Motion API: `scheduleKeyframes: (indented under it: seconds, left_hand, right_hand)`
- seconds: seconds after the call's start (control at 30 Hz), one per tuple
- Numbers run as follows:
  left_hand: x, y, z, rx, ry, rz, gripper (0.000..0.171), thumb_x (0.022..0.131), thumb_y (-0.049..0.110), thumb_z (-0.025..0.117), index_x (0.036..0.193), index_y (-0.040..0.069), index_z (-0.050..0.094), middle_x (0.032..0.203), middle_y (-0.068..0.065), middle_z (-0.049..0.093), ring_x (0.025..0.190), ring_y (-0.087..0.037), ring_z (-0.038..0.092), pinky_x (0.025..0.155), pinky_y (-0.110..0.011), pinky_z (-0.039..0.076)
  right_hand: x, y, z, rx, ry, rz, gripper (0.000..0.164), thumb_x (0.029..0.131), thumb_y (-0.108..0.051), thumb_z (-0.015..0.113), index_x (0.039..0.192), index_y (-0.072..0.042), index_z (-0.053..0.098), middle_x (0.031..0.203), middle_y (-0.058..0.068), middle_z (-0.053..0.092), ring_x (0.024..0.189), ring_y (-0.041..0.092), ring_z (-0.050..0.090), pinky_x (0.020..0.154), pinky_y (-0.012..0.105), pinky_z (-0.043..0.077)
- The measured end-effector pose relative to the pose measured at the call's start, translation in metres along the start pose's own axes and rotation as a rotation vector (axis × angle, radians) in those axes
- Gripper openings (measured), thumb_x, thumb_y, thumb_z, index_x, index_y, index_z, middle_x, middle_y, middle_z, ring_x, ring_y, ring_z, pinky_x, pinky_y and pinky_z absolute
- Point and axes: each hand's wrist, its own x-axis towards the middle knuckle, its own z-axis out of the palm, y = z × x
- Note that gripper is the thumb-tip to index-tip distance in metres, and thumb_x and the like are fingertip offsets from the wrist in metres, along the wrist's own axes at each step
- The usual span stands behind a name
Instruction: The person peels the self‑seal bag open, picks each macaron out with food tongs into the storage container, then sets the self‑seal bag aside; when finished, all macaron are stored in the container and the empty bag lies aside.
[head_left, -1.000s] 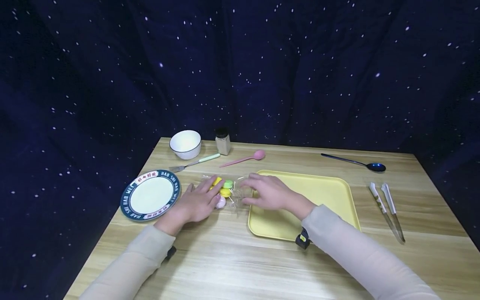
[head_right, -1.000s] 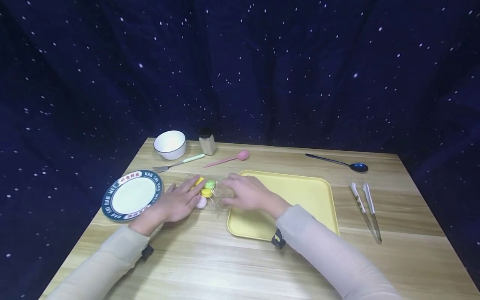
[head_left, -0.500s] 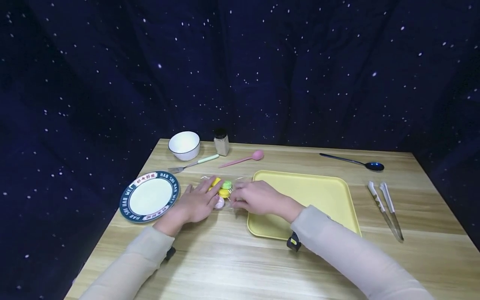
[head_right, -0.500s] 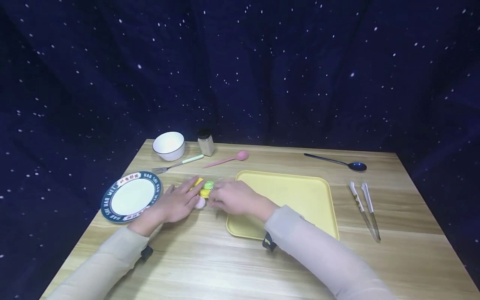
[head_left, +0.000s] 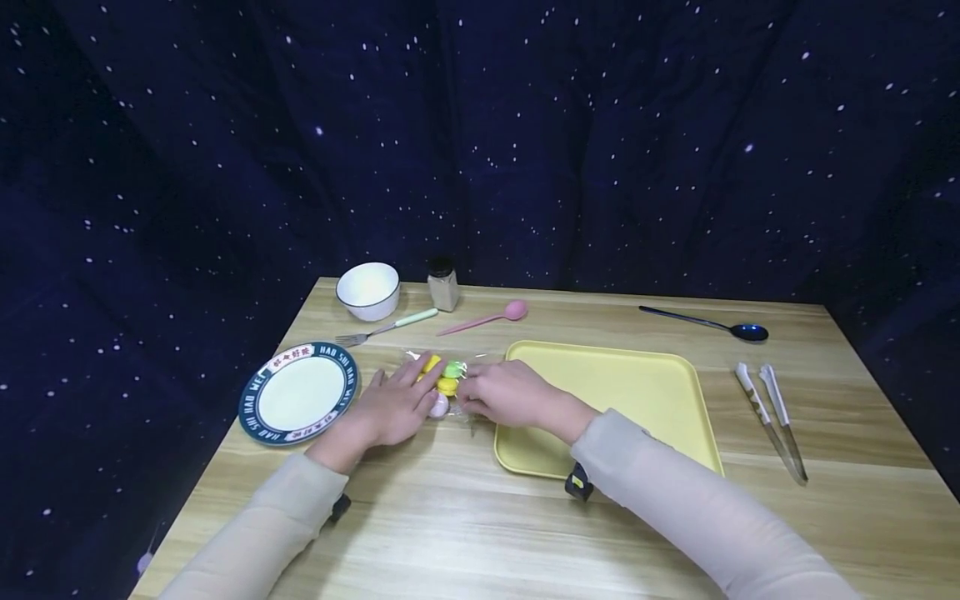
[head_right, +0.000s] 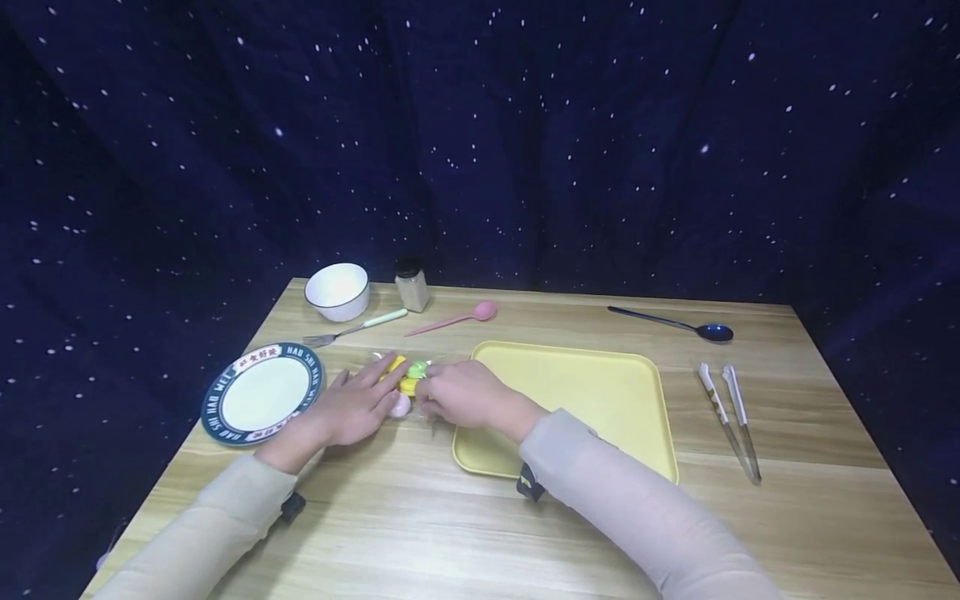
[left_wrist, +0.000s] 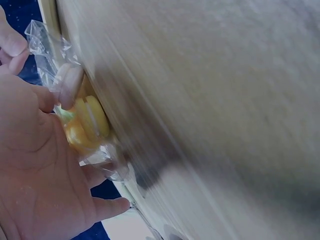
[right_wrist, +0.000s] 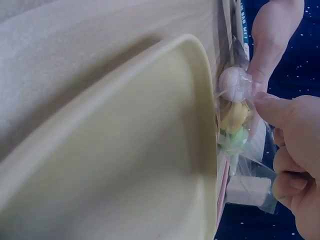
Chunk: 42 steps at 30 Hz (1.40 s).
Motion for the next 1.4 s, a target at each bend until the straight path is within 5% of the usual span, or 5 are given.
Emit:
scheduleKeyframes:
  seconds: [0.33,0.67,1.0,1.4]
  left_hand:
    - [0.0,-0.002,-0.002,-0.009,-0.005,0.008,0.054,0.102,0.045,0.021,0.153,0.03,0.01,0.159,-0.002,0.004,0.144,-0.03,0.009,0.107,-0.066,0.01]
    - [-0.005,-0.012,-0.002,-0.017,0.016,0.01,0.054,0.102,0.047,0.022,0.153,0.031,0.013,0.159,-0.004,0.007,0.143,-0.031,0.012,0.107,-0.066,0.009]
    - [0.0,-0.018,-0.009,-0.046,0.144,0.107,0.046,0.101,0.039,0.04,0.143,0.019,0.044,0.15,-0.008,0.034,0.135,-0.031,0.035,0.105,-0.058,0.028]
    - [0.002,-0.026,-0.008,-0.063,0.272,0.131,0.029,0.091,0.023,0.063,0.119,0.015,0.064,0.133,-0.008,0.056,0.12,-0.028,0.053,0.098,-0.047,0.043]
  right_hand:
    - [-0.017,0.009,-0.003,0.083,-0.009,-0.053,0.009,0.095,-0.03,0.06,0.089,-0.024,0.063,0.086,-0.014,0.049,0.069,0.004,0.048,0.056,0.024,0.043]
    - [-0.048,0.035,-0.002,0.182,-0.023,0.014,0.009,0.095,-0.03,0.059,0.091,-0.025,0.063,0.085,-0.016,0.049,0.07,0.003,0.049,0.062,0.023,0.044]
    - [-0.035,0.034,-0.006,0.121,0.093,0.139,0.016,0.091,-0.033,0.063,0.101,-0.024,0.071,0.094,-0.014,0.056,0.076,0.003,0.053,0.062,0.025,0.046]
    - [-0.025,0.025,0.015,0.075,-0.087,0.182,0.04,0.091,-0.044,0.061,0.12,-0.018,0.065,0.119,-0.003,0.057,0.086,0.014,0.06,0.068,0.033,0.051]
